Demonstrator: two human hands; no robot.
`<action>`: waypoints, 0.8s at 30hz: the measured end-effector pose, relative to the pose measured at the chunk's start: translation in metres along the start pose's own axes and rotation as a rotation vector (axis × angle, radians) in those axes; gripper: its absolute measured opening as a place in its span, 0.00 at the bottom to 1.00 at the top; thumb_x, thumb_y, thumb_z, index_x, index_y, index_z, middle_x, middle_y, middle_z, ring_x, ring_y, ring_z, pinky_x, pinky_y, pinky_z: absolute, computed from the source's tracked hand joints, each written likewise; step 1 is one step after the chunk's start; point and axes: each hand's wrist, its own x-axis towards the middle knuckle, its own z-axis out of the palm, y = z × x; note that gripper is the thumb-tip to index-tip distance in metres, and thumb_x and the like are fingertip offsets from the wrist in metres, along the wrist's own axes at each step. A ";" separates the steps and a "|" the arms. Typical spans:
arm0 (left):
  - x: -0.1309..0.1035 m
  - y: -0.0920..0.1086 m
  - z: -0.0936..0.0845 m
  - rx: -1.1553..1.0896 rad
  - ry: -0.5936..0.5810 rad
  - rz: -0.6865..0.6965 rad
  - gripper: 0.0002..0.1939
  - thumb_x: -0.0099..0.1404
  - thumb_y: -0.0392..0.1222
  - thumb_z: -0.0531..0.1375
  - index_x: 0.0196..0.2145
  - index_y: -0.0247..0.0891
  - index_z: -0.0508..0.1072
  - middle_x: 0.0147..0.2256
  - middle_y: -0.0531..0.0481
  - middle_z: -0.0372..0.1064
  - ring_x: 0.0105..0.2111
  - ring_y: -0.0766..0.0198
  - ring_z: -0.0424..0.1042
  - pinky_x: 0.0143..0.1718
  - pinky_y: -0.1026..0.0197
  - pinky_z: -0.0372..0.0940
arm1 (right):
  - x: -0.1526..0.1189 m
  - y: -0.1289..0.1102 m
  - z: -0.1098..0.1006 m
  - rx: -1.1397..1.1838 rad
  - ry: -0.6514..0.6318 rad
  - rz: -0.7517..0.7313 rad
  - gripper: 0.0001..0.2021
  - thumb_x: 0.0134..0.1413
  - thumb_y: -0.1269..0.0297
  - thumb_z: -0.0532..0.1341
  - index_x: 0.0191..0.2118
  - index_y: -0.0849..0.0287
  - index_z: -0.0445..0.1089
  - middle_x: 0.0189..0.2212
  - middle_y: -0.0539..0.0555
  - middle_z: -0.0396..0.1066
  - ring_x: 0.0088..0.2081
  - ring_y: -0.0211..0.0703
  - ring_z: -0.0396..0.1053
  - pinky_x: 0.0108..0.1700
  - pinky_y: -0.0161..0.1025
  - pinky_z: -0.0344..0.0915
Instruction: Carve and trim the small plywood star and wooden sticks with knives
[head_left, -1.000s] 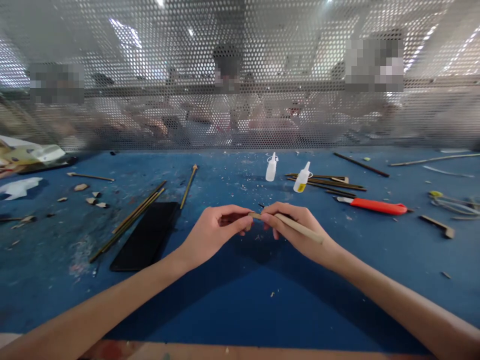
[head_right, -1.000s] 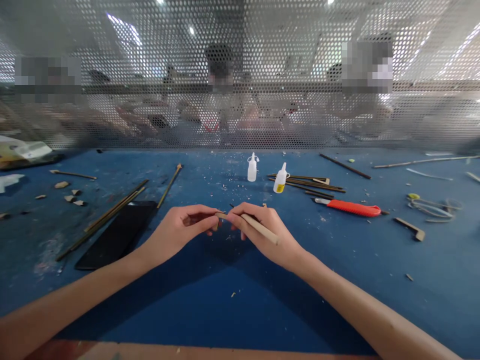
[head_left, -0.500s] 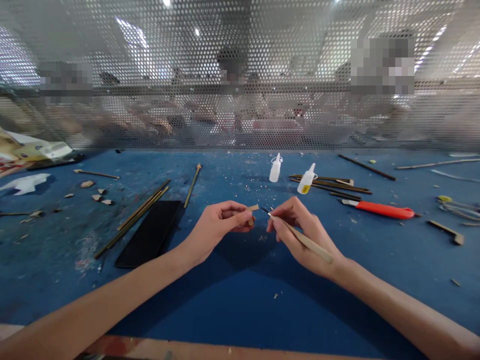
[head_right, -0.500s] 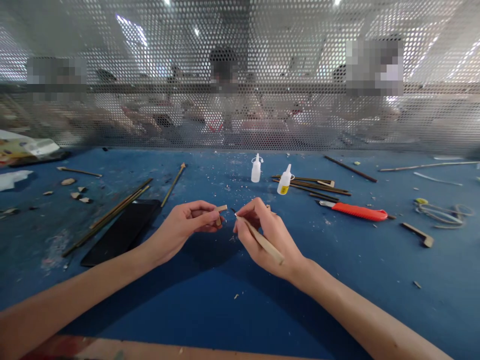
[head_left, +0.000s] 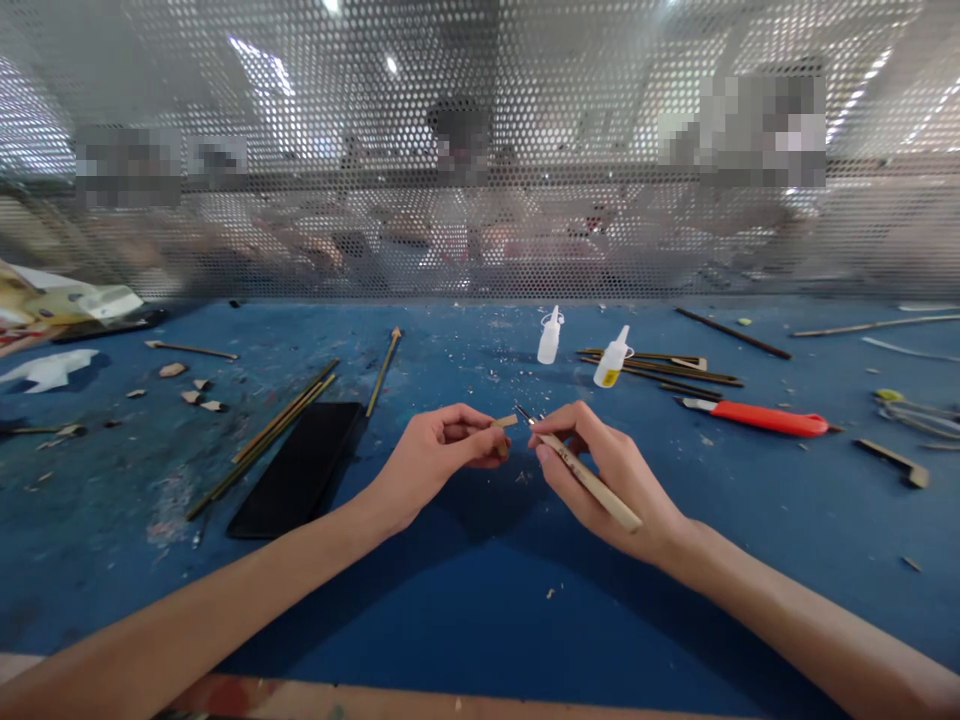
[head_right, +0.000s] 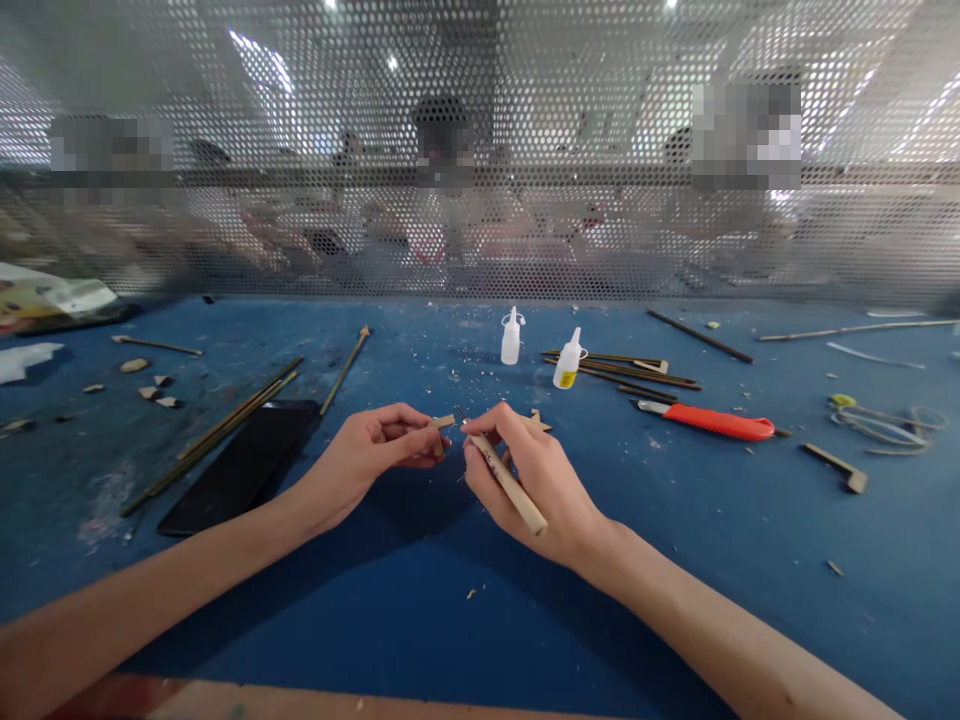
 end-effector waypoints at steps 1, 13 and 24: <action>0.000 0.000 0.000 0.004 0.000 0.000 0.14 0.62 0.47 0.69 0.39 0.33 0.75 0.34 0.46 0.78 0.36 0.61 0.78 0.45 0.57 0.73 | 0.001 0.000 0.000 -0.015 0.006 -0.002 0.05 0.65 0.65 0.56 0.45 0.56 0.64 0.31 0.51 0.73 0.29 0.38 0.70 0.35 0.39 0.65; 0.001 -0.006 0.000 -0.079 -0.006 -0.039 0.14 0.64 0.47 0.68 0.41 0.33 0.76 0.37 0.46 0.78 0.39 0.61 0.78 0.51 0.55 0.72 | -0.003 0.003 0.007 0.007 -0.027 0.006 0.09 0.66 0.63 0.57 0.49 0.58 0.60 0.35 0.54 0.74 0.32 0.40 0.73 0.34 0.37 0.66; 0.006 -0.008 -0.002 -0.346 -0.095 -0.142 0.08 0.65 0.42 0.67 0.36 0.33 0.78 0.37 0.50 0.75 0.37 0.71 0.74 0.44 0.70 0.71 | -0.005 0.003 0.010 -0.125 -0.058 -0.089 0.10 0.67 0.66 0.54 0.52 0.58 0.57 0.42 0.58 0.70 0.36 0.42 0.70 0.37 0.40 0.67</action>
